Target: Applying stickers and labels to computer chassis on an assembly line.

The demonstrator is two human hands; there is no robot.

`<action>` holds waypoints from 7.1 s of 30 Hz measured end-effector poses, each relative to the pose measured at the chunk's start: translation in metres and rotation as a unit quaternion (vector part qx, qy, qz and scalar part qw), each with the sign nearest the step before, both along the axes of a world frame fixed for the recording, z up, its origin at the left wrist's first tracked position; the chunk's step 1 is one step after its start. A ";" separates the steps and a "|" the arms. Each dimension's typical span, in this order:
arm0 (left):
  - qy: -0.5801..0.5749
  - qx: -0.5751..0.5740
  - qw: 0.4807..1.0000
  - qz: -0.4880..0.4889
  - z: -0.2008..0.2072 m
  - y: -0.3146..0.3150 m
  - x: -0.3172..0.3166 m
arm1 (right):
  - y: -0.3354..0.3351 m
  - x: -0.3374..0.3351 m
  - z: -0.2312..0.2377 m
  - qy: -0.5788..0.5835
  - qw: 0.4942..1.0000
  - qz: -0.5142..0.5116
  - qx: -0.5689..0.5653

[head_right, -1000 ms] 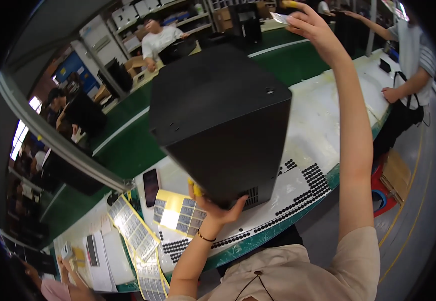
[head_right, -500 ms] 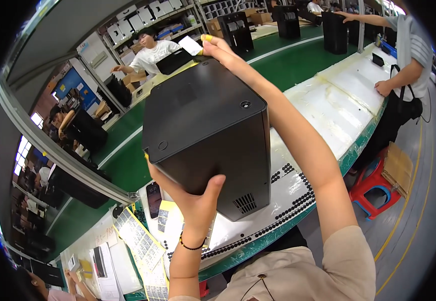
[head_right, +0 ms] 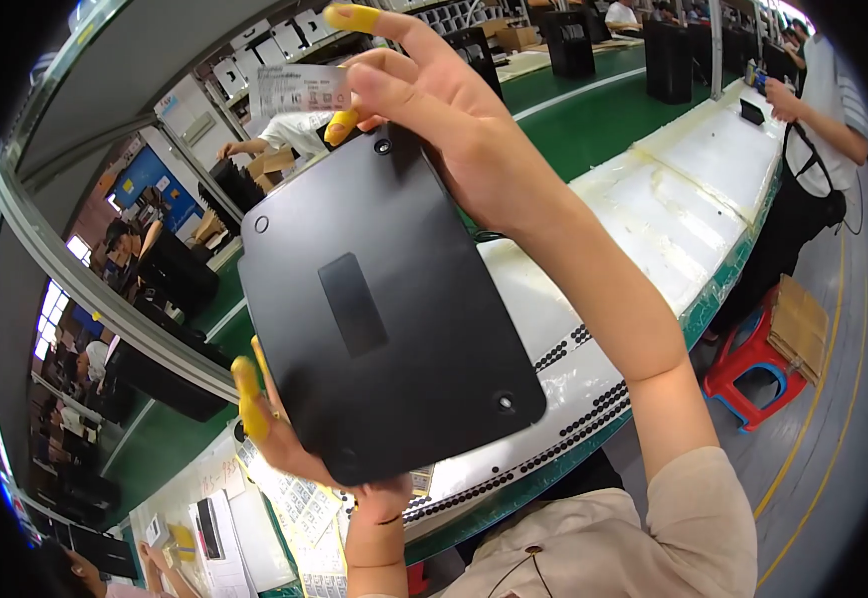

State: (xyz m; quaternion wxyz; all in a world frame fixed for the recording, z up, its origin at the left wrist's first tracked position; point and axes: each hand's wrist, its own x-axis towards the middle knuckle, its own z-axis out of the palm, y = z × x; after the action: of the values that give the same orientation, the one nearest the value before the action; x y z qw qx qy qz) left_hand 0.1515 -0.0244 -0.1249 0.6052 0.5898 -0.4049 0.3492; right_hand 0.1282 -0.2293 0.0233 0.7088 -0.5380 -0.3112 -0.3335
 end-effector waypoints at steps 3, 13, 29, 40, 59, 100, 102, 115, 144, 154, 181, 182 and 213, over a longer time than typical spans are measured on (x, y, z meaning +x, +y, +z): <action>-0.075 -0.023 0.996 -0.034 0.003 0.004 -0.018 | 0.014 -0.050 0.016 0.099 0.979 -0.093 -0.154; -0.019 -0.005 0.991 -0.134 -0.027 0.027 -0.036 | 0.023 -0.056 -0.016 -0.113 0.856 -0.212 -0.457; 0.280 -0.212 0.936 0.004 -0.041 0.009 -0.040 | 0.024 -0.049 0.006 -0.078 0.835 -0.086 -0.538; 0.272 -0.122 0.945 -0.133 -0.022 0.028 -0.062 | 0.027 -0.049 0.005 -0.027 0.796 -0.126 -0.592; 0.000 0.096 0.993 -0.075 -0.023 0.041 -0.040 | 0.035 -0.055 0.006 -0.009 0.771 -0.165 -0.615; -0.119 -0.058 0.990 0.052 0.040 -0.023 0.037 | 0.004 -0.003 -0.112 -0.072 0.940 -0.333 0.032; -0.049 -0.047 0.997 -0.043 0.049 -0.026 0.050 | 0.012 -0.007 -0.150 -0.050 0.943 -0.321 0.079; 0.051 0.048 0.995 -0.078 0.076 -0.064 0.110 | 0.058 -0.097 -0.292 0.174 0.800 -0.189 -0.542; 0.160 0.407 0.883 0.168 -0.151 0.128 -0.054 | 0.127 -0.045 -0.300 0.126 0.865 -0.069 -0.481; 0.133 0.462 0.867 0.131 -0.141 0.119 -0.054 | 0.130 -0.053 -0.308 0.162 0.867 -0.078 -0.465; 0.015 0.110 0.994 -0.023 0.095 0.015 0.078 | 0.135 -0.050 -0.307 0.296 0.878 0.027 -0.376; -0.013 0.130 0.991 -0.017 0.109 0.008 0.086 | 0.135 -0.049 -0.304 0.290 0.879 0.025 -0.378; -0.271 0.231 0.930 0.088 0.114 -0.018 0.090 | 0.019 -0.020 -0.131 -0.006 0.915 -0.278 -0.292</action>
State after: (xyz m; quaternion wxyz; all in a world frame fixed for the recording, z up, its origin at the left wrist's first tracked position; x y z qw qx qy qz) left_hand 0.2415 -0.0429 -0.0110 0.2862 0.6292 -0.5700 0.4443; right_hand 0.1078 -0.2107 -0.1081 0.3968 -0.7839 -0.2368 -0.4146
